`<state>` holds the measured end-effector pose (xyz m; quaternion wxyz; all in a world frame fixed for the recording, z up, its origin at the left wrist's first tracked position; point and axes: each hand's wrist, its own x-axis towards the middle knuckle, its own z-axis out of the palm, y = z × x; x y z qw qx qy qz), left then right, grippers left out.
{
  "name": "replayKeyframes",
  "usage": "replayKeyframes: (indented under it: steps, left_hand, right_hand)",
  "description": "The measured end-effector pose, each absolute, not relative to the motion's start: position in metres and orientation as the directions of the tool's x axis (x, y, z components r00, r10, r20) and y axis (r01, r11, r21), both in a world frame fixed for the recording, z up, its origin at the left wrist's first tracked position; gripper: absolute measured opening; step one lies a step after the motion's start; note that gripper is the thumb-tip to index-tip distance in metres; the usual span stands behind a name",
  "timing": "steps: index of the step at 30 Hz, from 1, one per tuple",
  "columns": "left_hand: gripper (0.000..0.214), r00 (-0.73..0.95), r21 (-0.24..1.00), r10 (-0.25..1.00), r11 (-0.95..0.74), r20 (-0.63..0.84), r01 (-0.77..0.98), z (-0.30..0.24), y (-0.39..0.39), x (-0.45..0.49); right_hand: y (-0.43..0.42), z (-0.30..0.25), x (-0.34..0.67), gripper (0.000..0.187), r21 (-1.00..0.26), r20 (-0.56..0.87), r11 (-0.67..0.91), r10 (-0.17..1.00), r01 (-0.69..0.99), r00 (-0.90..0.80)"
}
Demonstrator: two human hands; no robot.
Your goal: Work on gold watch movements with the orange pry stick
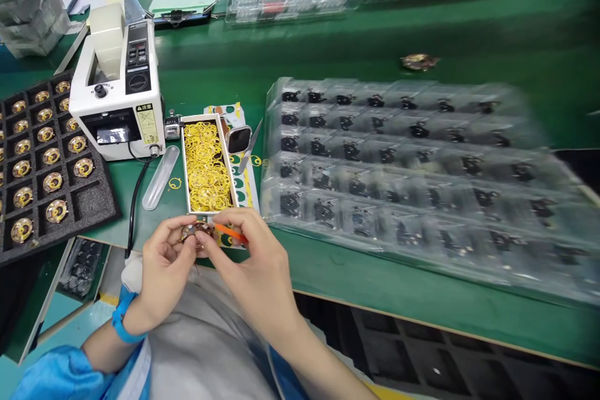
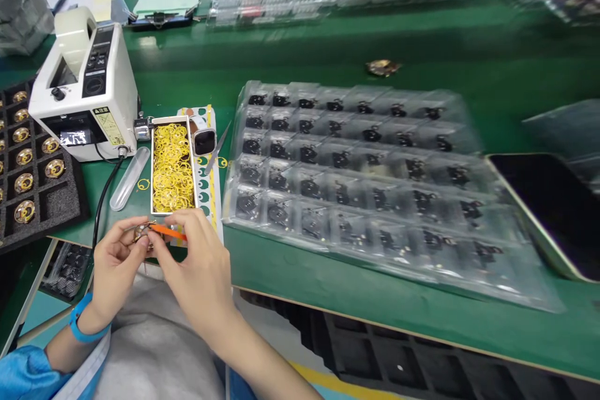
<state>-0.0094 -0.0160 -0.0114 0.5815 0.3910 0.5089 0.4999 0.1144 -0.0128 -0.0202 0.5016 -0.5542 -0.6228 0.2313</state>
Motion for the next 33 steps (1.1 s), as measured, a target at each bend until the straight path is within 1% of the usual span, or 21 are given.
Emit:
replayKeyframes:
  steps: [2, 6, 8, 10, 13, 15, 17, 19, 21, 24, 27, 30, 33]
  left_hand:
    - [0.039, 0.002, 0.958, 0.977, 0.207, -0.211, -0.200, -0.012, -0.016, -0.010]
    - [0.043, 0.041, 0.951, 0.973, 0.229, -0.226, -0.207, -0.015, -0.017, -0.012]
    - [0.041, 0.062, 0.952, 0.971, 0.238, -0.231, -0.193, -0.017, -0.016, -0.014]
    - [0.034, 0.088, 0.960, 0.970, 0.239, -0.228, -0.144, -0.017, -0.014, -0.017]
    - [0.019, 0.091, 0.985, 0.981, 0.170, -0.169, -0.006, -0.015, -0.009, -0.024]
    - [0.011, 0.051, 0.993, 0.995, 0.085, -0.089, 0.085, -0.013, -0.007, -0.027]
    - [0.009, 0.005, 0.991, 0.998, 0.064, -0.065, 0.114, -0.011, -0.005, -0.030]
    - [0.015, -0.017, 0.988, 0.989, 0.145, -0.144, 0.054, -0.010, -0.006, -0.030]
    - [0.026, 0.003, 0.966, 0.968, 0.252, -0.253, -0.054, -0.009, -0.008, -0.029]
    - [0.036, 0.069, 0.919, 0.937, 0.348, -0.341, -0.184, -0.004, -0.014, -0.026]
    - [0.030, 0.087, 0.914, 0.938, 0.346, -0.335, -0.214, 0.003, -0.022, -0.023]
    - [0.027, 0.056, 0.952, 0.963, 0.268, -0.263, -0.147, 0.005, -0.030, -0.021]
    - [0.024, 0.025, 0.983, 0.983, 0.183, -0.182, -0.035, 0.003, -0.034, -0.020]
  right_hand:
    - [-0.010, -0.021, 0.116, 0.006, -0.868, 0.326, 0.265, 0.942, 0.419, 0.080]
    - [-0.005, -0.021, 0.120, 0.015, -0.891, 0.285, 0.268, 0.958, 0.368, -0.006]
    - [-0.003, -0.020, 0.122, 0.017, -0.882, 0.278, 0.270, 0.960, 0.386, -0.036]
    - [-0.001, -0.019, 0.124, 0.018, -0.864, 0.286, 0.285, 0.956, 0.416, -0.061]
    - [-0.002, -0.015, 0.124, 0.014, -0.796, 0.376, 0.381, 0.920, 0.470, -0.108]
    - [-0.008, -0.013, 0.124, 0.009, -0.704, 0.506, 0.487, 0.855, 0.516, -0.117]
    - [-0.018, -0.012, 0.122, 0.015, -0.575, 0.648, 0.580, 0.754, 0.577, -0.111]
    - [-0.029, -0.013, 0.122, 0.017, -0.440, 0.740, 0.637, 0.656, 0.633, -0.145]
    - [-0.036, -0.015, 0.122, 0.019, -0.353, 0.766, 0.645, 0.615, 0.678, -0.186]
    - [-0.035, -0.017, 0.124, 0.021, -0.342, 0.749, 0.585, 0.642, 0.735, -0.163]
    - [-0.027, -0.018, 0.126, 0.021, -0.365, 0.744, 0.597, 0.648, 0.714, -0.161]
    - [-0.022, -0.018, 0.126, 0.019, -0.367, 0.754, 0.647, 0.628, 0.669, -0.194]
    - [-0.021, -0.020, 0.126, 0.019, -0.336, 0.772, 0.658, 0.602, 0.674, -0.203]
